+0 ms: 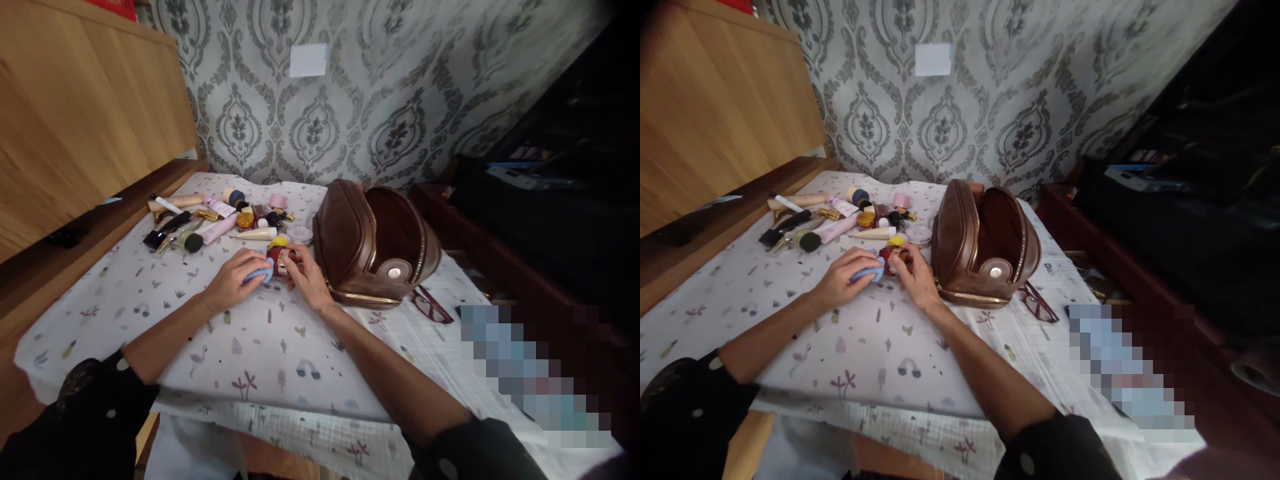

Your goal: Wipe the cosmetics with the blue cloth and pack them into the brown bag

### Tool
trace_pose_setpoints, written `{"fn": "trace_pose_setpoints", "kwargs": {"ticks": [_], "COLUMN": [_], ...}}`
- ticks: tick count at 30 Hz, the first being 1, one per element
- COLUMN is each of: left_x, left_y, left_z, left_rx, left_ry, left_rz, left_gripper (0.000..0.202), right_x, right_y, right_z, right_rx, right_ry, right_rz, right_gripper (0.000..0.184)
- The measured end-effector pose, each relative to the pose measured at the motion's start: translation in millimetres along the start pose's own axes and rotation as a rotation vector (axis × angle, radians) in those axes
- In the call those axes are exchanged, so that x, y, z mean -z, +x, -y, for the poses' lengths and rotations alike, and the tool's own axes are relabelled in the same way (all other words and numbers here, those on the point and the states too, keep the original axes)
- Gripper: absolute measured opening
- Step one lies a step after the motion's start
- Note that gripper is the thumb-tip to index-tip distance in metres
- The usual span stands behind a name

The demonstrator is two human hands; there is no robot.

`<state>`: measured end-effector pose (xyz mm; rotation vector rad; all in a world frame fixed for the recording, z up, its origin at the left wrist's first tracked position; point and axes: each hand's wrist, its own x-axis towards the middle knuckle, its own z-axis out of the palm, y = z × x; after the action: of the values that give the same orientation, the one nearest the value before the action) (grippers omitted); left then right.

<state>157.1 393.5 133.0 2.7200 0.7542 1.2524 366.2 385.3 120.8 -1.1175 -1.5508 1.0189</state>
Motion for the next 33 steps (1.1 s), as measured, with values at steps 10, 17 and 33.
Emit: {"fn": "trace_pose_setpoints", "kwargs": {"ticks": [10,17,33], "left_x": [-2.6,-1.9,-3.1], "left_y": [-1,1,1], "left_z": [10,10,10], "left_rx": [0.213,0.386,0.338], "left_ry": [-0.099,-0.218,-0.136], "left_rz": [-0.087,-0.113,-0.105], "left_gripper": [0.018,0.021,0.017], "right_x": [-5,-5,-3], "right_y": [2,3,1], "right_z": [-9,-6,-11], "right_rx": [-0.016,-0.125,0.007], "right_ry": [0.07,0.236,0.092], "right_rz": [-0.058,-0.01,0.041], "right_gripper": [0.055,0.06,0.063]}}
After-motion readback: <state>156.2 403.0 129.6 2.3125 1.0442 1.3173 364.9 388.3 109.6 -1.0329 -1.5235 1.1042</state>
